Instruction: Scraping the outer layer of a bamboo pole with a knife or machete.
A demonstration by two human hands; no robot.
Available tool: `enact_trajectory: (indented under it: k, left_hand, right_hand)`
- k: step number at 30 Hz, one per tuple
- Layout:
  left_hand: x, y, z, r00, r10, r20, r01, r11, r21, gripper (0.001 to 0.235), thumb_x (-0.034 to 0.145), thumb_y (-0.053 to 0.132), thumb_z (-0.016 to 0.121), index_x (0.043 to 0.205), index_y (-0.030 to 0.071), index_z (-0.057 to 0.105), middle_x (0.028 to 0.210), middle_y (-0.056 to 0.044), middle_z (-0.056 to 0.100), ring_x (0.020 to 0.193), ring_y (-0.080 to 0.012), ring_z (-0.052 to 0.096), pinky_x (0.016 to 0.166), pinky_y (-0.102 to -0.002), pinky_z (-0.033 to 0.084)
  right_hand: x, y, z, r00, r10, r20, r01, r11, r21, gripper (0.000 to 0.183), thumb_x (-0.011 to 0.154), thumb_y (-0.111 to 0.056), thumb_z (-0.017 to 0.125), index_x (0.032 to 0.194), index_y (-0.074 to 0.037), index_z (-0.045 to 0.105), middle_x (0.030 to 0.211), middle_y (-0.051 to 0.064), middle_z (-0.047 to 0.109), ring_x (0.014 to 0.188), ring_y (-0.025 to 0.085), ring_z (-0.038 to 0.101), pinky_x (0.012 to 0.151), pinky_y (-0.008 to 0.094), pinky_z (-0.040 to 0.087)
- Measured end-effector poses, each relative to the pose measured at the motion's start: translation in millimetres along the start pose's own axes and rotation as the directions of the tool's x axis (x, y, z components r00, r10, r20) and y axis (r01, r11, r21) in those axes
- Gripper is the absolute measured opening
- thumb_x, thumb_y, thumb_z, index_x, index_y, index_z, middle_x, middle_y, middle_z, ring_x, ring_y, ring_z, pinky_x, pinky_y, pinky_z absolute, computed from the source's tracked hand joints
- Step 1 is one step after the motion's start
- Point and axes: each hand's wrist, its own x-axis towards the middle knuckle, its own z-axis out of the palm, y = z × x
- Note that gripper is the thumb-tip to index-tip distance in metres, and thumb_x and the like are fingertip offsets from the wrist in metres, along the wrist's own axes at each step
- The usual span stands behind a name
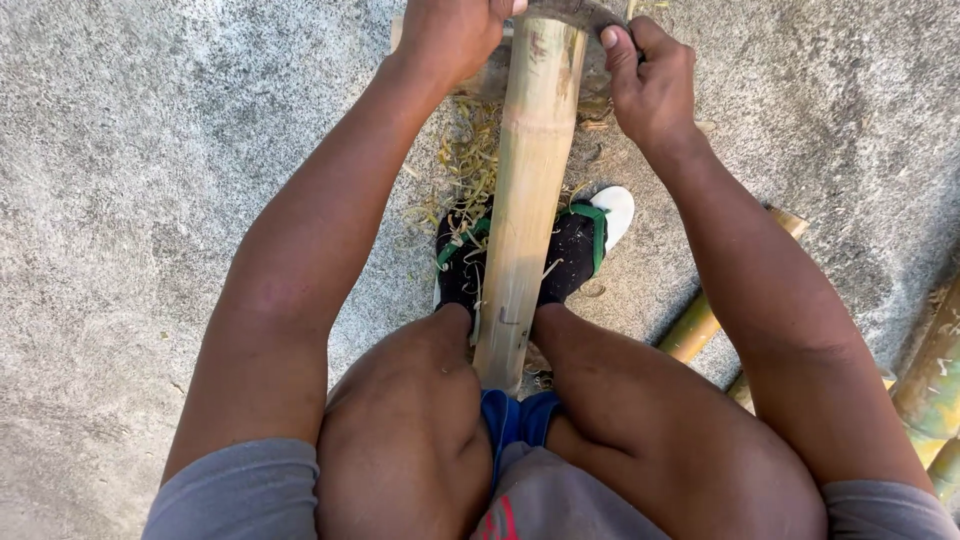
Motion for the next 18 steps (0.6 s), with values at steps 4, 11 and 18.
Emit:
enact_trajectory:
  k: [4, 11, 18]
  left_hand:
    - [-19, 31, -19, 0.994, 0.088, -0.066, -0.094, 0.992, -0.081, 0.014, 0.097, 0.012, 0.073, 0.085, 0.006, 0.068, 0.081, -0.01, 0.068, 0.077, -0.0277, 0.067, 0.069, -0.045, 0.052]
    - [-79, 70, -35, 0.978, -0.091, 0.189, 0.106, 0.992, -0.073, 0.023, 0.096, 0.016, 0.076, 0.078, 0.003, 0.068, 0.078, -0.006, 0.059, 0.072, -0.022, 0.059, 0.072, -0.042, 0.05]
    - [-107, 80, -38, 0.938, -0.162, 0.307, 0.21, 0.969, -0.131, 0.021, 0.096, 0.013, 0.07, 0.079, 0.001, 0.065, 0.084, -0.007, 0.06, 0.078, -0.0233, 0.062, 0.072, -0.042, 0.051]
  right_hand:
    - [-21, -7, 3, 0.989, 0.137, 0.059, -0.14, 0.989, 0.054, 0.046, 0.116, -0.037, 0.051, 0.09, -0.001, 0.065, 0.069, 0.009, 0.062, 0.052, 0.014, 0.055, 0.041, 0.034, 0.041]
    - [-87, -40, 8, 0.989, 0.135, 0.06, -0.142, 0.98, 0.137, 0.047, 0.114, -0.036, 0.055, 0.084, -0.001, 0.062, 0.065, 0.006, 0.061, 0.053, 0.011, 0.055, 0.045, 0.032, 0.042]
    - [-119, -47, 16, 0.952, 0.271, 0.142, -0.291, 0.946, 0.141, 0.038, 0.111, -0.034, 0.054, 0.093, -0.003, 0.065, 0.062, 0.007, 0.059, 0.049, 0.013, 0.051, 0.042, 0.035, 0.041]
